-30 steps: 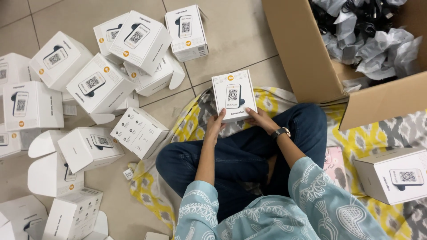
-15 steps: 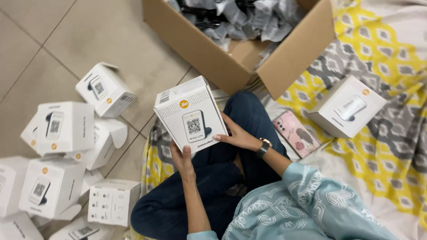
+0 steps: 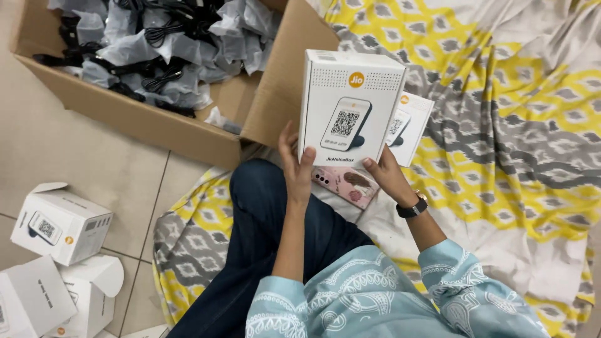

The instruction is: The person unboxes electronic components and packs them into product-branded boxes.

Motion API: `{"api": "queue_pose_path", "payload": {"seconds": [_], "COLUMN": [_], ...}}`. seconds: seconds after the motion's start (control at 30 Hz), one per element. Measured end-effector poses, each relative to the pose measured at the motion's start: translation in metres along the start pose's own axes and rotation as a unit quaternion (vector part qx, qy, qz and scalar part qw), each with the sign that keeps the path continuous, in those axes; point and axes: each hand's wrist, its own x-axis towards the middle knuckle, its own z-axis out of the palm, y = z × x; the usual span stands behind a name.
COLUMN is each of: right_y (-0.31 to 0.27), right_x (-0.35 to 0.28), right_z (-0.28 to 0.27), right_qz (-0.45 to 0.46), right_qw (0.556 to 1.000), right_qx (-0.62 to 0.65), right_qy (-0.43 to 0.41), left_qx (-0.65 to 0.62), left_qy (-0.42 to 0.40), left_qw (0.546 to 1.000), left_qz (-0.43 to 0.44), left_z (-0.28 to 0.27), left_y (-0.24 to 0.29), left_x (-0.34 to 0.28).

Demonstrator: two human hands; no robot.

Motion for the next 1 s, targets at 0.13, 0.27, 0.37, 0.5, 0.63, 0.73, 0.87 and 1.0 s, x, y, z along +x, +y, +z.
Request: {"api": "queue_pose_path", "payload": {"seconds": [0.13,0.27,0.37,0.5,0.63,0.73,0.87,1.0], "right_y": [-0.009,0.068,0.080,0.064,0.059,0.054,0.053,0.031], "right_x": [0.007,0.018,0.026,0.026,0.013,-0.017,-0.071,-0.133], "right_z": [-0.027,-0.062,-0.068,-0.062,-0.074,-0.103,-0.174,-0.232], "right_qz": [-0.117,-0.113,-0.019,0.036,-0.004,-0.026,-0.072,-0.097], "right_qw": [0.979,0.887,0.928,0.946,0.931,0.918,0.893,0.889], "right_qx": [-0.132,-0.277,-0.104,0.063,0.125,0.152,0.158,0.117], "right_qy": [0.102,0.351,0.357,0.315,0.343,0.366,0.415,0.431], "left_qx": [0.034,0.235,0.243,0.160,0.147,0.129,0.203,0.167], "left_qy": [-0.014,0.007,0.016,-0.008,-0.041,-0.071,-0.166,-0.196], "left_qw": [0.998,0.969,0.962,0.976,0.969,0.972,0.957,0.959], "left_qz": [-0.043,-0.070,-0.120,-0.146,-0.192,-0.183,-0.123,-0.122], "left_z": [0.017,-0.003,-0.025,-0.021,-0.001,0.031,0.102,0.177], "left_y": [-0.040,-0.086,-0.125,-0.114,-0.098,-0.090,-0.080,-0.083], "left_x": [0.039,0.055,0.046,0.047,0.047,0.035,0.020,-0.016]}}
